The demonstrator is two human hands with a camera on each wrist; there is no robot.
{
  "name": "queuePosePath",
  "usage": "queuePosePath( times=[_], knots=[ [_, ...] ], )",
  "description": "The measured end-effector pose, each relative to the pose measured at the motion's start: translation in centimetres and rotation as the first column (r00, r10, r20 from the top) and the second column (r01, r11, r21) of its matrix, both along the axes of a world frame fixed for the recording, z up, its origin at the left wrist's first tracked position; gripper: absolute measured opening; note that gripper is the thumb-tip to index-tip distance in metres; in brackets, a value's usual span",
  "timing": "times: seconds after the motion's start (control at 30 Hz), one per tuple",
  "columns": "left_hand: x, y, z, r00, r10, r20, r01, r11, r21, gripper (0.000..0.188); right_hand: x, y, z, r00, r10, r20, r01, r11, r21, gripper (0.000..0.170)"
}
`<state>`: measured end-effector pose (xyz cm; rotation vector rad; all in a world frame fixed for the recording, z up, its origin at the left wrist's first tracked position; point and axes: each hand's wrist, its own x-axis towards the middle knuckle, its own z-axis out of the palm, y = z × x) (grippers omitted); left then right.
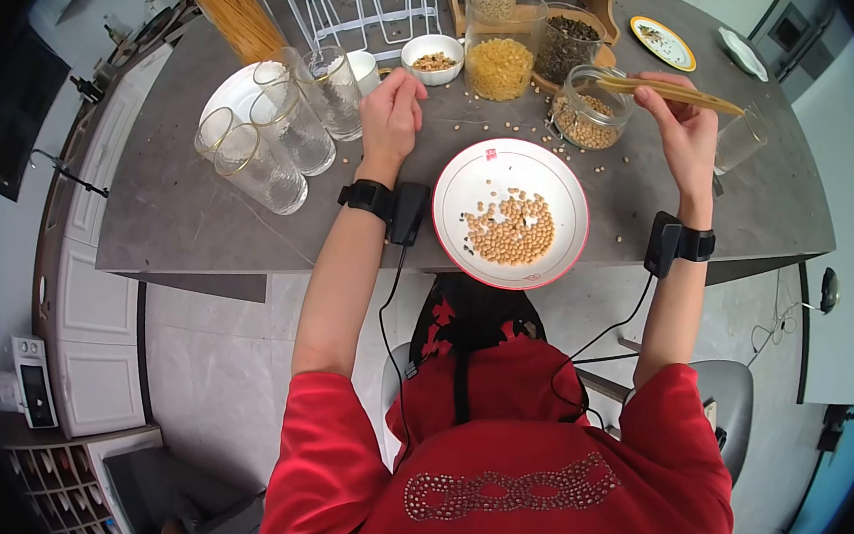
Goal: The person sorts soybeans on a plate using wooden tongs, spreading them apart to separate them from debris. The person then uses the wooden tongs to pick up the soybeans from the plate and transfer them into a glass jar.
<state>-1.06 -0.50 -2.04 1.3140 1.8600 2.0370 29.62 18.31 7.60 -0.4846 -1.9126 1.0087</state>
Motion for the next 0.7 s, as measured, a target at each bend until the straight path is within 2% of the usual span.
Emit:
queuePosePath(
  times=[0.13,0.2,0.23,0.3,0.37,0.43,0.7],
  knots=[
    [0.0,-0.1,-0.1,1.000,-0.002,-0.002,0.002,1.000,-0.013,0.031,0.2,-0.4,-0.2,1.000,0.027,-0.012,-0.027,0.999,-0.016,0.023],
    [0.0,-0.1,-0.1,1.000,-0.001,-0.003,0.001,1.000,-0.010,0.031,0.1,-1.3,-0.5,0.983,0.182,-0.007,-0.182,0.982,-0.060,0.023],
    [0.1,-0.2,-0.1,1.000,0.000,-0.005,0.000,1.000,-0.011,0.031,-0.1,-1.8,-0.5,0.983,0.183,-0.008,-0.183,0.981,-0.061,0.023],
    [0.1,-0.3,-0.2,1.000,0.004,-0.011,-0.004,1.000,-0.021,0.031,-0.4,-3.1,-0.7,0.936,0.331,0.119,-0.309,0.936,-0.169,0.022],
    [0.1,-0.2,-0.1,1.000,0.005,-0.022,-0.005,1.000,-0.021,0.031,-1.0,-4.4,-1.1,0.876,0.421,0.235,-0.395,0.906,-0.151,0.020],
    [0.1,-0.2,-0.1,1.000,-0.006,-0.018,0.006,1.000,0.005,0.031,-1.7,-5.6,-1.7,0.835,0.477,0.275,-0.452,0.879,-0.153,0.019],
    [0.2,-0.2,0.2,1.000,0.003,-0.007,-0.003,1.000,-0.008,0.032,-3.4,-7.8,-2.9,0.744,0.540,0.394,-0.536,0.834,-0.131,0.023]
  ],
)
